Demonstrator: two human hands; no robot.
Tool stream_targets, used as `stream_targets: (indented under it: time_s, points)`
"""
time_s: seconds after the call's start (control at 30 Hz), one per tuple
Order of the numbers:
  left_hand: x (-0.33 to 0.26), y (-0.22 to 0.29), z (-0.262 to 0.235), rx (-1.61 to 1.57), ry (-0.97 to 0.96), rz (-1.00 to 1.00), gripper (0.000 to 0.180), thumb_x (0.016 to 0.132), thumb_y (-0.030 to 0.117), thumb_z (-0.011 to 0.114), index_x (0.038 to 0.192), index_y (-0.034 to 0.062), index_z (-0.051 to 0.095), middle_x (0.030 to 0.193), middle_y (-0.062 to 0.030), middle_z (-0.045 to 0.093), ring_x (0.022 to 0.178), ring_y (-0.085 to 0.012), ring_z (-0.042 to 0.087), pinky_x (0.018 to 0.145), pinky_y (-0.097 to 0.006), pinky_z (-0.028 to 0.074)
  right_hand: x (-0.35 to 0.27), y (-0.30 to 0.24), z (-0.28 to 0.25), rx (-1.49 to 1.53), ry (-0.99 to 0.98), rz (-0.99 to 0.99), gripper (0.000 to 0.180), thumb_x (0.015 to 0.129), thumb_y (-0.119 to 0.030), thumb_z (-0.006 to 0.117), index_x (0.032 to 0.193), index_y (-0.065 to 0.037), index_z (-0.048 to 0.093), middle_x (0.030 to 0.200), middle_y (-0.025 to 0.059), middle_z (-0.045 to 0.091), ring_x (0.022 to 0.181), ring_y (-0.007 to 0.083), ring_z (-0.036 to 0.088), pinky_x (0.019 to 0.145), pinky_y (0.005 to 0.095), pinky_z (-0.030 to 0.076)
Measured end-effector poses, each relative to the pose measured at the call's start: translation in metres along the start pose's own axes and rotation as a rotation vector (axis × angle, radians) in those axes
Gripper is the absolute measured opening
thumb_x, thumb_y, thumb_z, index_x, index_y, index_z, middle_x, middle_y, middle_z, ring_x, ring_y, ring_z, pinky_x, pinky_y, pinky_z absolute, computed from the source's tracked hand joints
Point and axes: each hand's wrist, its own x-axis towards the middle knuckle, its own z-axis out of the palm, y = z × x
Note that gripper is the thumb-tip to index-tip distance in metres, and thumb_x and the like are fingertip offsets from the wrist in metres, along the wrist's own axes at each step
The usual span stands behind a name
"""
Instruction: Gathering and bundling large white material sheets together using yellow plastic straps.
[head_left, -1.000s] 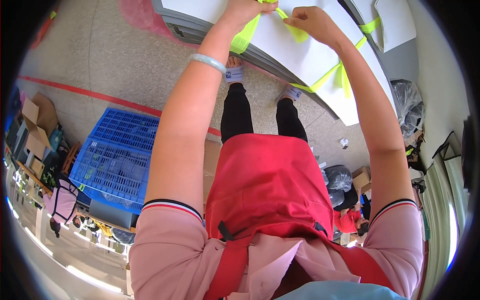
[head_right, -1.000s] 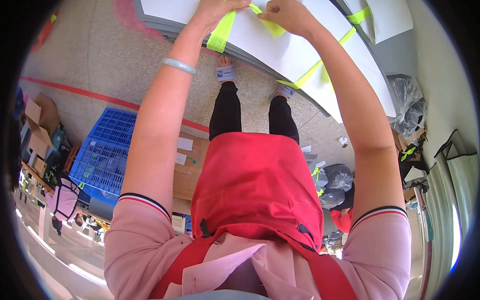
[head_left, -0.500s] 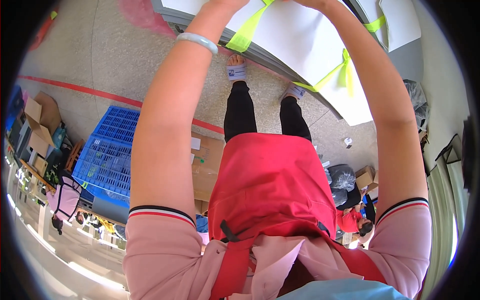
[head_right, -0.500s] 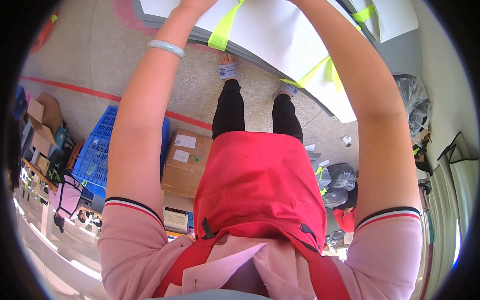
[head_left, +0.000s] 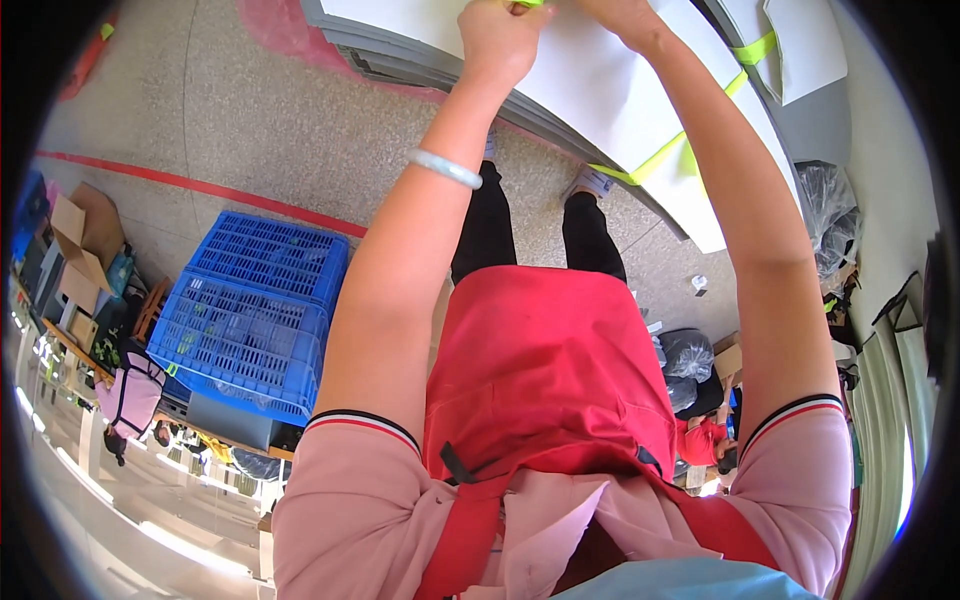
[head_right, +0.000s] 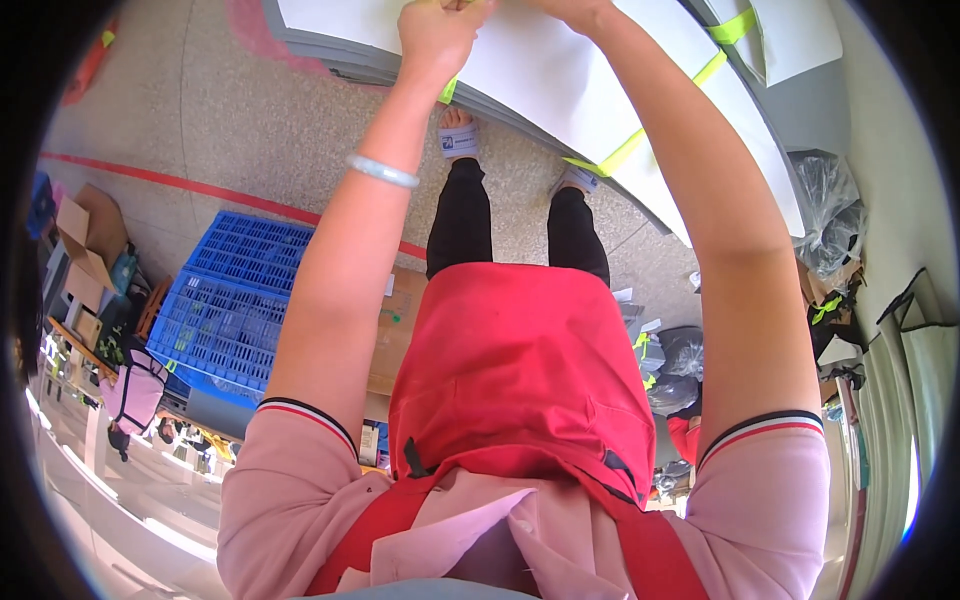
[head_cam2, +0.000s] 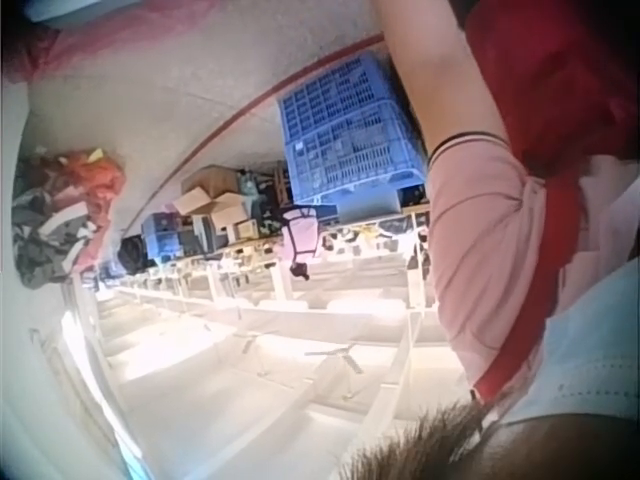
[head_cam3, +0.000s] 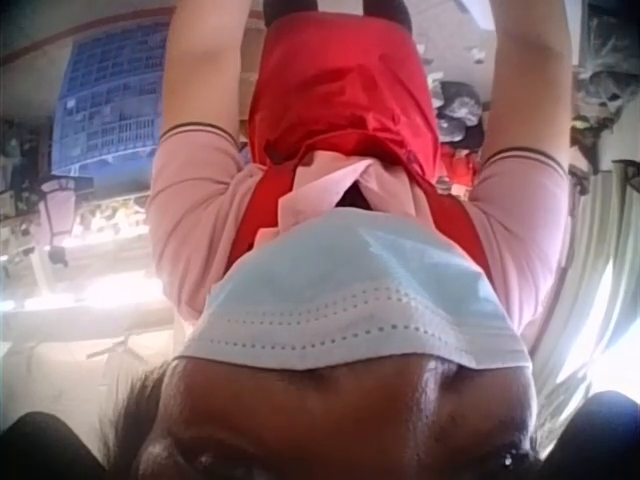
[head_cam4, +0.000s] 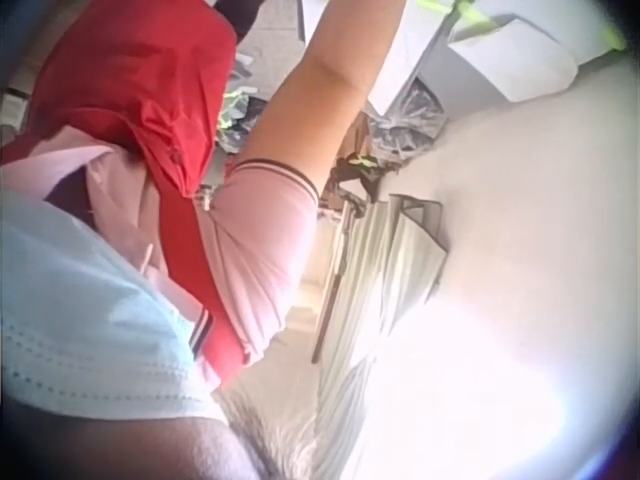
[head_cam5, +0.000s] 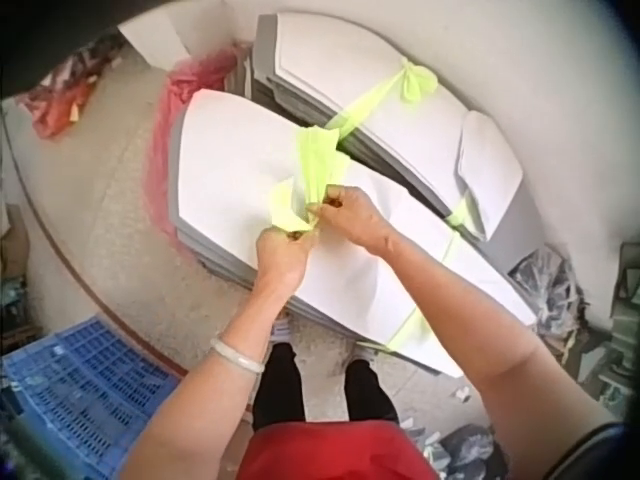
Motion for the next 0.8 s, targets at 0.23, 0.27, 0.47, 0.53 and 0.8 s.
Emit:
stream_targets:
  time_s: [0.23, 0.27, 0.47, 0.53, 0.8]
  points:
    - [0.001, -0.009, -0.003, -0.021, 0.218, 0.496, 0.008, 0.082, 0.002, 0.063, 0.088, -0.0020, 0.068, 0.090, -0.0186, 0.067, 0.086, -0.0342, 0.063, 0.076, -0.039, 0.050, 0.004, 0.000, 0.016, 0.541, 0.147, -0.033, 0.026, 0.091, -0.022, 0.066, 0.104, 0.000, 0.067, 0.090, 0.0053, 0.068, 0.076, 0.0118, 0.061, 0.066, 0.0275, 0.049]
    - [-0.002, -0.007, -0.002, 0.082, 0.197, 0.689, 0.010, 0.080, -0.001, 0.061, 0.087, -0.0020, 0.068, 0.094, -0.0186, 0.066, 0.092, -0.0357, 0.062, 0.080, -0.040, 0.049, 0.006, 0.003, 0.014, 0.482, 0.168, -0.071, 0.025, 0.091, -0.021, 0.066, 0.104, 0.000, 0.067, 0.091, 0.0061, 0.068, 0.077, 0.0122, 0.063, 0.066, 0.0285, 0.049]
    - [-0.011, 0.001, -0.005, 0.243, 0.013, 0.793, 0.011, 0.073, -0.005, 0.058, 0.081, -0.0033, 0.065, 0.088, -0.0172, 0.064, 0.090, -0.0376, 0.059, 0.080, -0.043, 0.047, 0.024, -0.001, -0.001, -0.576, 0.548, -0.614, 0.018, 0.074, -0.013, 0.073, 0.085, -0.001, 0.065, 0.088, 0.0177, 0.057, 0.086, 0.0343, 0.061, 0.074, 0.0410, 0.049]
    - [-0.013, -0.019, -0.012, 0.192, -0.001, 0.751, 0.011, 0.073, -0.004, 0.058, 0.081, -0.0035, 0.065, 0.087, -0.0176, 0.064, 0.090, -0.0373, 0.059, 0.080, -0.043, 0.047, 0.019, -0.021, -0.009, -0.231, 0.354, -0.426, 0.015, 0.073, -0.010, 0.071, 0.084, -0.003, 0.065, 0.089, 0.0166, 0.057, 0.086, 0.0342, 0.061, 0.074, 0.0407, 0.050]
    - [0.002, -0.006, 0.002, 0.106, -0.076, 0.506, 0.009, 0.082, 0.001, 0.058, 0.081, -0.0059, 0.064, 0.078, -0.0166, 0.065, 0.074, -0.0321, 0.063, 0.066, -0.038, 0.050, 0.041, 0.046, 0.009, -0.055, 0.387, -0.563, 0.009, 0.080, -0.007, 0.065, 0.089, -0.006, 0.063, 0.091, 0.0108, 0.063, 0.084, 0.0280, 0.062, 0.075, 0.0354, 0.051]
